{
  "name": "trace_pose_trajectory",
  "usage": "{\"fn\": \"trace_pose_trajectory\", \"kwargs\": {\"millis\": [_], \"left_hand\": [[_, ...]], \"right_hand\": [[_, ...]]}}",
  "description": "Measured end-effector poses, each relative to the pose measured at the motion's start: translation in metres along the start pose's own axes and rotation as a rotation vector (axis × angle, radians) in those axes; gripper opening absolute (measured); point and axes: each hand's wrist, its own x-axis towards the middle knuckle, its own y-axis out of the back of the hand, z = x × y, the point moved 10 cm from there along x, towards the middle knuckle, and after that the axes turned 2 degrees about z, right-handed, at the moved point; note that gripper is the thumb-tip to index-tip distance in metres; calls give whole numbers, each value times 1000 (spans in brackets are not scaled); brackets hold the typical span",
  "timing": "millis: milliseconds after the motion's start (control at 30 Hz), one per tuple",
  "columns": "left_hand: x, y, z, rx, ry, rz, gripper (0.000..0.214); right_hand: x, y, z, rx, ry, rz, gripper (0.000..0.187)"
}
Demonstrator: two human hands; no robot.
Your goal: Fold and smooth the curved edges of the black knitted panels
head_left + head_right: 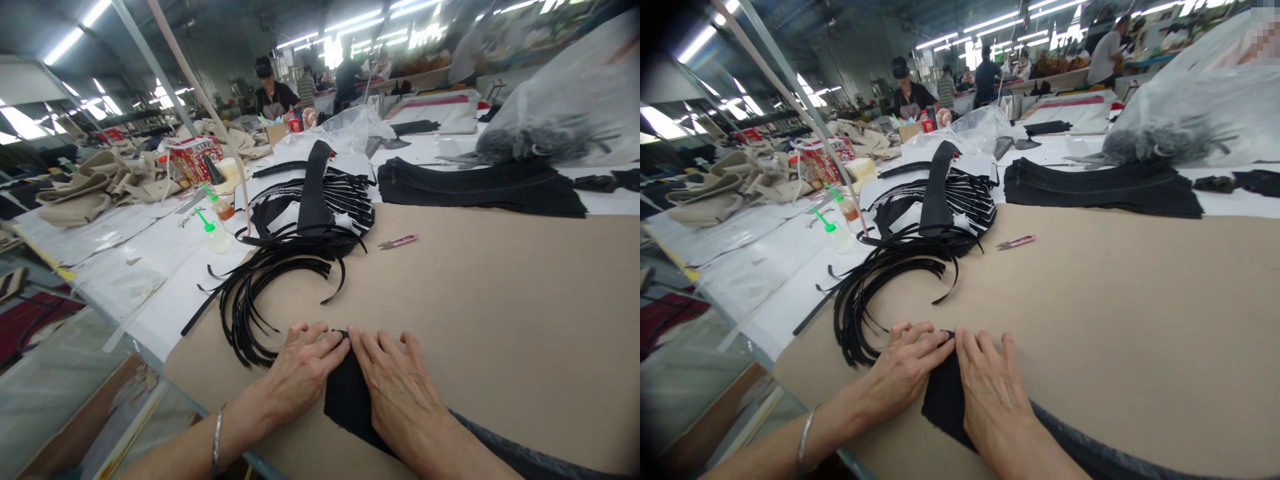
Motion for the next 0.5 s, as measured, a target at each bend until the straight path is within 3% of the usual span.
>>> {"fn": "trace_pose_trajectory", "kwargs": {"millis": [100, 267, 500], "left_hand": [[0, -1, 0, -3, 9, -5, 42], [0, 0, 1, 7, 1, -4, 45], [3, 7, 2, -4, -6, 21, 52]], "right_hand": [[8, 4, 3, 13, -20, -97, 73], [4, 13, 24, 152, -183, -203, 65], [-4, 16, 36, 207, -314, -288, 13]]}}
